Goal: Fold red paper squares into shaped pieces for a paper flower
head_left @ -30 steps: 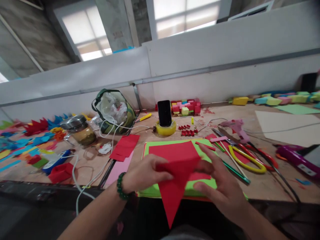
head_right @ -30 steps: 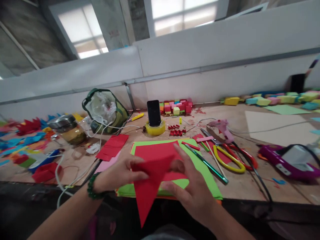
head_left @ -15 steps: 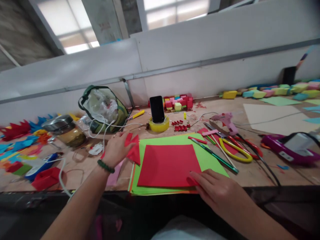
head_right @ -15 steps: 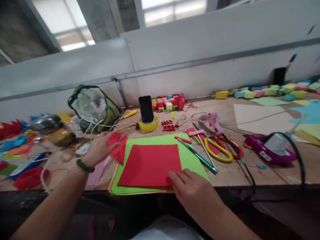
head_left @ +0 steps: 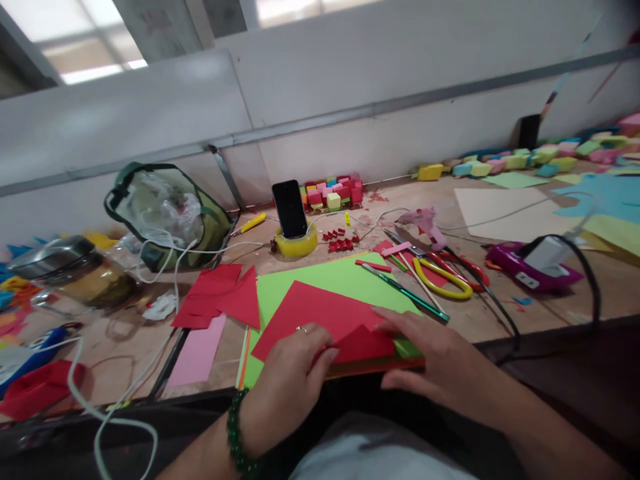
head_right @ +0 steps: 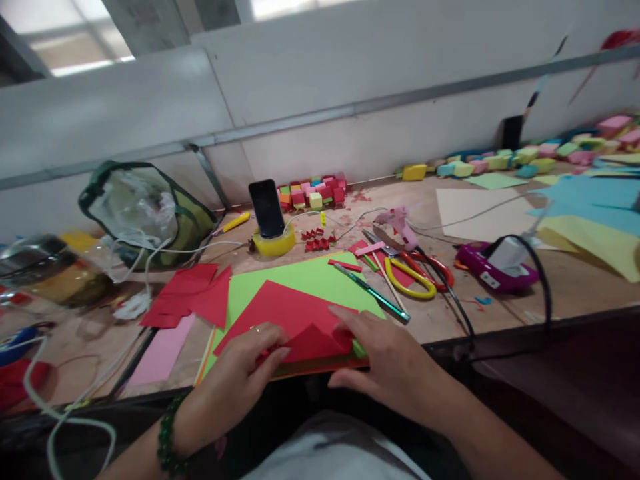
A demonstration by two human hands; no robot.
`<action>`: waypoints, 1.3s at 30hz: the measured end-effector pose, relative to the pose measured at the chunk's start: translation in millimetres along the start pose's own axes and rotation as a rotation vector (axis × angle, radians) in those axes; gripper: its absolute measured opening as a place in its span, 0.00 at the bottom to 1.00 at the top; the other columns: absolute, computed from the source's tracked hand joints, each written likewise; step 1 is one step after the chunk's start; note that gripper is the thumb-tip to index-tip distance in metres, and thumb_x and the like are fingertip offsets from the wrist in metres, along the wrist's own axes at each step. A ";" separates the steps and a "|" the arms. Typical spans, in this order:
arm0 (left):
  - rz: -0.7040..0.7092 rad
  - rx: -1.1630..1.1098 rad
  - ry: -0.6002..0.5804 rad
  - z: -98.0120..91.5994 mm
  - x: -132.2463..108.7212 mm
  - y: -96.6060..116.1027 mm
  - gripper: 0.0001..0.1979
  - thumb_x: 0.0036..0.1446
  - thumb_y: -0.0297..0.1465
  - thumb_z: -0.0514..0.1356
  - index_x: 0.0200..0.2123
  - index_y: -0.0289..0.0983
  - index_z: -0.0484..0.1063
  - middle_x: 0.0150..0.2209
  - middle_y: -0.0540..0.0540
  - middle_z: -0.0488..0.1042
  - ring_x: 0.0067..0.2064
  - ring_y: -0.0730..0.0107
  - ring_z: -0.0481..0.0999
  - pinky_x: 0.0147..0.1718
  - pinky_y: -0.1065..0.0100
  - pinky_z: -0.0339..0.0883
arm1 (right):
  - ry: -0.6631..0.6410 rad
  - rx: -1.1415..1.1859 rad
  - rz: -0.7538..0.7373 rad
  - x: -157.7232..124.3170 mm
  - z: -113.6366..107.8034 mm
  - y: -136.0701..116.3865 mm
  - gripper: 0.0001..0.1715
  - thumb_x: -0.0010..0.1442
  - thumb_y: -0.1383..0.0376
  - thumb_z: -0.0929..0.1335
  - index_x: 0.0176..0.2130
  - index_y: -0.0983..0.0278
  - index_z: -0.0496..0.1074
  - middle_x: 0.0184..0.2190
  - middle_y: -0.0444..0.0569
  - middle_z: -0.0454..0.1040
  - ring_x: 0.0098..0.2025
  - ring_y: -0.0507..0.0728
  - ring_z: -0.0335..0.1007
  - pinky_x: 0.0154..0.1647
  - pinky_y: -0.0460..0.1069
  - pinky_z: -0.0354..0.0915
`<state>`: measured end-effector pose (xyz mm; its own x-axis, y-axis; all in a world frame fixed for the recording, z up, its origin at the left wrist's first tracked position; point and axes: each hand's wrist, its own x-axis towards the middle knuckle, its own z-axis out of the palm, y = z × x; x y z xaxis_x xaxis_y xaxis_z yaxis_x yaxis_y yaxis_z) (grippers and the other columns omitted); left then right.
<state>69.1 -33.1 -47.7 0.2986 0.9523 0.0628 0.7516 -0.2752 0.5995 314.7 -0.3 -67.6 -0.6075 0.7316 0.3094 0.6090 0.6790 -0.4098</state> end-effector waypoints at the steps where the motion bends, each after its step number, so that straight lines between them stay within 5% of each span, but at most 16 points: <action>1: -0.004 0.015 0.011 -2.5 4.5 -4.8 0.08 0.64 0.29 0.51 0.33 0.37 0.68 0.32 0.47 0.71 0.35 0.66 0.69 0.35 0.67 0.61 | -0.018 0.001 0.062 1.6 1.0 6.8 0.38 0.56 0.51 0.71 0.60 0.63 0.61 0.46 0.54 0.76 0.46 0.61 0.73 0.45 0.55 0.70; 5: -0.035 0.059 0.057 -9.2 26.5 -26.0 0.08 0.62 0.30 0.51 0.29 0.37 0.63 0.31 0.48 0.67 0.34 0.67 0.65 0.34 0.66 0.59 | -0.019 -0.040 0.189 14.6 4.2 22.4 0.22 0.64 0.53 0.64 0.50 0.64 0.70 0.45 0.55 0.75 0.48 0.61 0.71 0.47 0.56 0.67; 12: -0.210 -0.080 -0.062 -16.4 56.0 -45.8 0.10 0.57 0.34 0.56 0.25 0.36 0.65 0.25 0.51 0.68 0.29 0.69 0.65 0.29 0.68 0.56 | -0.165 -0.143 0.200 53.8 -4.2 15.2 0.26 0.63 0.47 0.62 0.47 0.63 0.73 0.41 0.55 0.76 0.46 0.64 0.70 0.44 0.55 0.63; 19: -0.228 -0.068 -0.017 -14.7 57.5 -50.6 0.09 0.54 0.33 0.58 0.24 0.36 0.65 0.24 0.51 0.68 0.28 0.70 0.65 0.27 0.69 0.56 | -0.333 -0.220 0.368 88.0 -5.9 8.8 0.31 0.55 0.39 0.64 0.40 0.61 0.74 0.29 0.51 0.78 0.36 0.64 0.73 0.33 0.51 0.58; 24: -0.226 -0.065 -0.011 -13.2 59.0 -53.9 0.09 0.52 0.32 0.59 0.23 0.37 0.65 0.23 0.51 0.69 0.27 0.71 0.66 0.26 0.70 0.56 | -0.366 -0.127 0.348 108.1 -3.7 -5.1 0.25 0.54 0.45 0.67 0.40 0.61 0.74 0.38 0.51 0.78 0.39 0.61 0.73 0.31 0.48 0.58; 30: -0.225 -0.052 0.013 -13.0 58.8 -51.6 0.08 0.51 0.29 0.60 0.22 0.36 0.65 0.22 0.51 0.69 0.26 0.72 0.66 0.25 0.71 0.55 | -0.423 -0.154 0.436 130.4 9.0 -9.9 0.31 0.49 0.46 0.70 0.45 0.64 0.73 0.40 0.56 0.77 0.41 0.63 0.73 0.32 0.49 0.60; 34: -0.217 -0.053 0.034 -12.6 56.5 -51.8 0.08 0.50 0.30 0.61 0.22 0.37 0.65 0.23 0.51 0.69 0.27 0.72 0.66 0.25 0.71 0.55 | -0.480 -0.090 0.399 135.2 10.6 -6.2 0.24 0.50 0.46 0.70 0.37 0.61 0.76 0.36 0.48 0.79 0.37 0.58 0.73 0.31 0.47 0.60; 39: -0.208 -0.052 0.039 -12.8 55.2 -50.6 0.09 0.51 0.29 0.60 0.22 0.37 0.65 0.23 0.51 0.68 0.27 0.72 0.66 0.25 0.71 0.55 | -0.386 -0.139 0.400 131.5 15.1 -11.7 0.28 0.51 0.47 0.69 0.43 0.64 0.74 0.39 0.54 0.78 0.41 0.62 0.73 0.33 0.49 0.61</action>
<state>40.0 35.0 -64.4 0.1164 0.9925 -0.0361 0.7629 -0.0661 0.6431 220.0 87.1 -35.1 -0.4420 0.8758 -0.1937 0.8755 0.3743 -0.3056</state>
